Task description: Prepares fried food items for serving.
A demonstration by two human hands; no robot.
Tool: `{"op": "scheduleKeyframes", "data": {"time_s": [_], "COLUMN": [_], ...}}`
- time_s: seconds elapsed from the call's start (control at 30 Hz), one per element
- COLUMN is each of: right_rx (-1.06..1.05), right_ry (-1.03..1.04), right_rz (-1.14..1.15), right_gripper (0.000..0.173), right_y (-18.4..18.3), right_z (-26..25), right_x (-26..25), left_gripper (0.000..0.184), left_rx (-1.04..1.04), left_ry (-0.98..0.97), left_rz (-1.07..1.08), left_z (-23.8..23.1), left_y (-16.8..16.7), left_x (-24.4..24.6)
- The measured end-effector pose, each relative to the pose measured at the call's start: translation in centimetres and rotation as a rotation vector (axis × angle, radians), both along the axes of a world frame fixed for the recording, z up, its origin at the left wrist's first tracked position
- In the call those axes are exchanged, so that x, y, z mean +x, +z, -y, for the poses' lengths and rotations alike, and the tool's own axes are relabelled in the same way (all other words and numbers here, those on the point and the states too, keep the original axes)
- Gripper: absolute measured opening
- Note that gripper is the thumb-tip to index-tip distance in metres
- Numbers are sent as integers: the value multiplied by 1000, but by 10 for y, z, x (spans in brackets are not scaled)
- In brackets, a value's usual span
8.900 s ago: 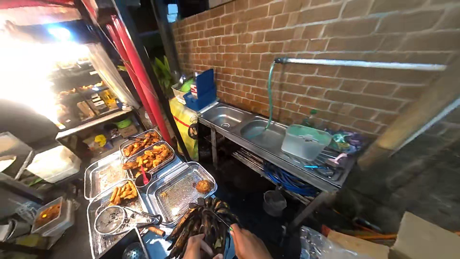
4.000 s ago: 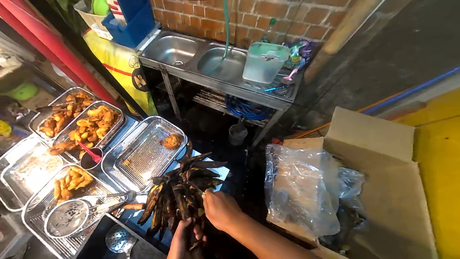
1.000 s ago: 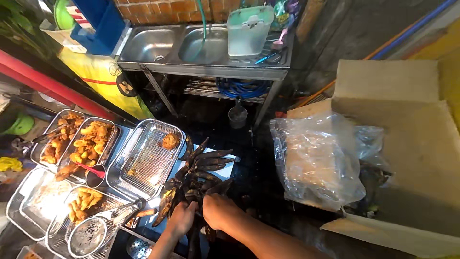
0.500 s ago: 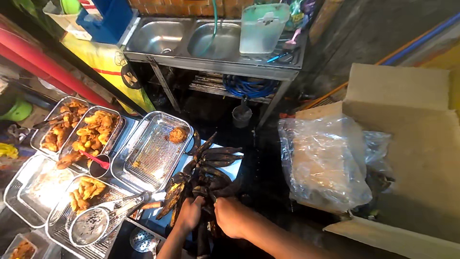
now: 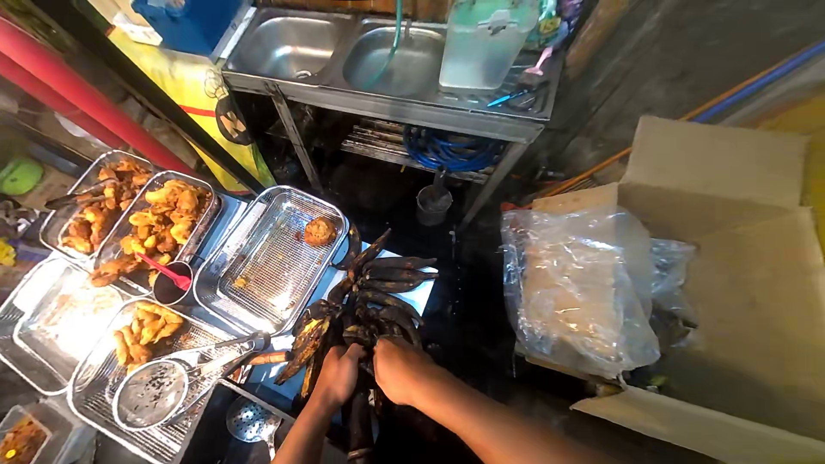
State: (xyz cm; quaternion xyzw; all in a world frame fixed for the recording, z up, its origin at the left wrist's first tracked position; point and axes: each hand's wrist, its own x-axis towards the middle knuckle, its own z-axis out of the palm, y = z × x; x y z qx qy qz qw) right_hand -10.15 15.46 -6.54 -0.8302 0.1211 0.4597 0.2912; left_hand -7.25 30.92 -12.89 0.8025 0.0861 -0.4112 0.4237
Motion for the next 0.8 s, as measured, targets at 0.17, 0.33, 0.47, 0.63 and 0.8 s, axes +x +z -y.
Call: {"op": "scheduleKeyframes", "data": {"time_s": [0.17, 0.33, 0.47, 0.63, 0.8], "right_rx": [-2, 103, 118, 138, 140], "right_ry": [-2, 50, 17, 34, 0], "right_rz": [-39, -54, -56, -58, -65], "right_gripper": [32, 35, 39, 38, 40], "right_y": [5, 0, 1, 3, -9], "right_z": [-1, 5, 11, 10, 11], "right_x": [-4, -1, -8, -8, -1], "left_gripper": [38, 37, 38, 38, 39], "left_rx": [-16, -43, -47, -52, -40], "left_ry": [27, 49, 51, 72, 67], "left_rz": [-11, -21, -30, -25, -21], "left_z": [-2, -8, -5, -6, -4], "left_y": [2, 2, 0, -1, -5], "left_x": [0, 2, -1, 1, -4]}}
